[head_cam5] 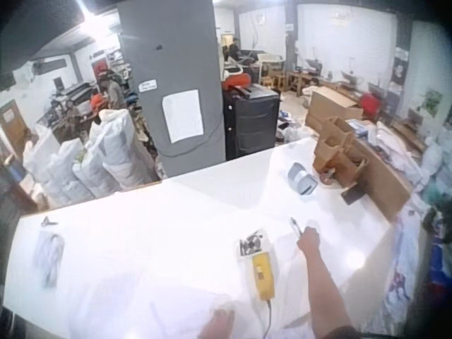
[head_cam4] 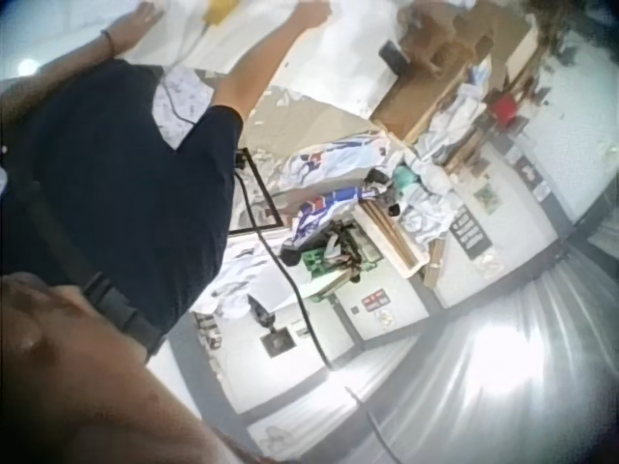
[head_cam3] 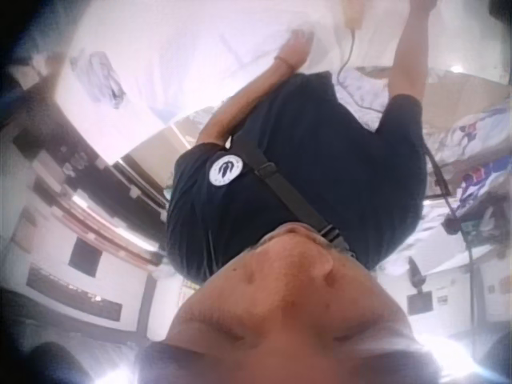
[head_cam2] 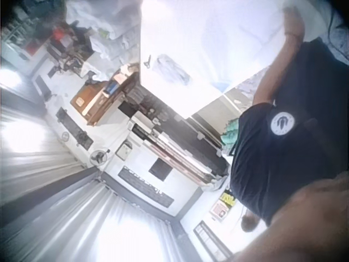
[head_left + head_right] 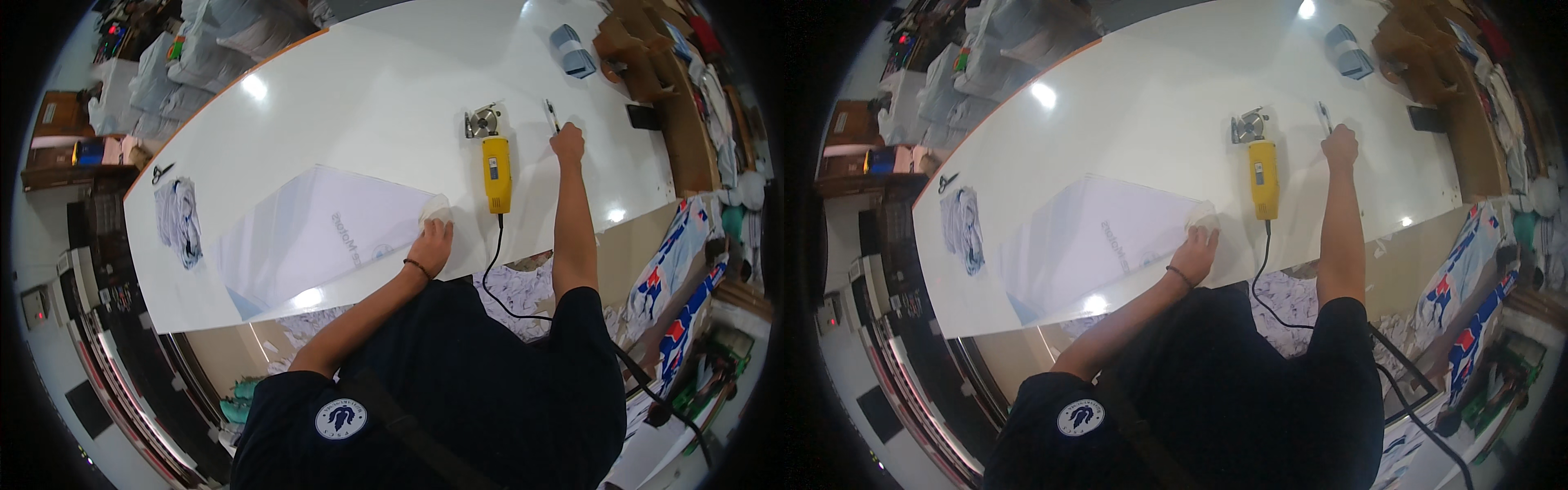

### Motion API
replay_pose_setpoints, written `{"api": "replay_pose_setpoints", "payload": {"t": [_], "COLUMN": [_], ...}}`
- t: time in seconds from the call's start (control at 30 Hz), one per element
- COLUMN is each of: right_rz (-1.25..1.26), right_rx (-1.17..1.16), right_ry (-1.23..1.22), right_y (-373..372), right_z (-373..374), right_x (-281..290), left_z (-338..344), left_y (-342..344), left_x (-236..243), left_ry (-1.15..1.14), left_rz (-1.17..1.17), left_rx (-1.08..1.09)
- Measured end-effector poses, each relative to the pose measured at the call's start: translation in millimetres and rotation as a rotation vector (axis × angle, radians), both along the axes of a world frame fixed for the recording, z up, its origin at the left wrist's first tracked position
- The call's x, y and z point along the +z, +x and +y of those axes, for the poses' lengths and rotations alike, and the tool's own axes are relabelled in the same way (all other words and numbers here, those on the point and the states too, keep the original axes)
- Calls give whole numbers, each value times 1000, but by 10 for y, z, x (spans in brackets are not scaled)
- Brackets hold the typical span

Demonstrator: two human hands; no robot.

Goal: The person cuts a white fabric sheet on a table using a yellow rotary cutter and a white template. They repeatedly position the template, trace around it with a pen, and cut along the marked lines, then fold and stack the cut pieces.

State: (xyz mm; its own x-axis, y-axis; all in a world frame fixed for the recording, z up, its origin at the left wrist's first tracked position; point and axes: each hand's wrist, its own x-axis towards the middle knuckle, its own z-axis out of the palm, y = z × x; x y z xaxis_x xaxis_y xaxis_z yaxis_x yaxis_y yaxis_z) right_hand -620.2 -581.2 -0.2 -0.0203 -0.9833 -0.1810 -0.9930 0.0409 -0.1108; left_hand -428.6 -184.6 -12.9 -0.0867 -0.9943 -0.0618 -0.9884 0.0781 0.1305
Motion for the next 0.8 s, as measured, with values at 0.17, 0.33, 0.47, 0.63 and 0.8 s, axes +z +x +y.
{"api": "replay_pose_setpoints", "payload": {"t": [0.17, 0.33, 0.47, 0.63, 0.8], "right_rz": [-493, -1267, -840, -754, -595], "right_rx": [107, 524, 937, 1102, 1167], "right_ry": [-158, 452, 610, 761, 822], "right_y": [274, 939, 1321, 1477, 1514], "right_z": [383, 1485, 1939, 2229, 2317], "right_x": [600, 1008, 797, 358, 193], "left_z": [-10, 46, 39, 18, 53], "left_y": [-172, -254, -301, -329, -321], "left_x": [-48, -145, -125, -60, -125], "left_ry": [34, 46, 17, 86, 120], "left_rz": [-63, -10, 38, 12, 78], "left_rx": [86, 134, 169, 169, 164]}}
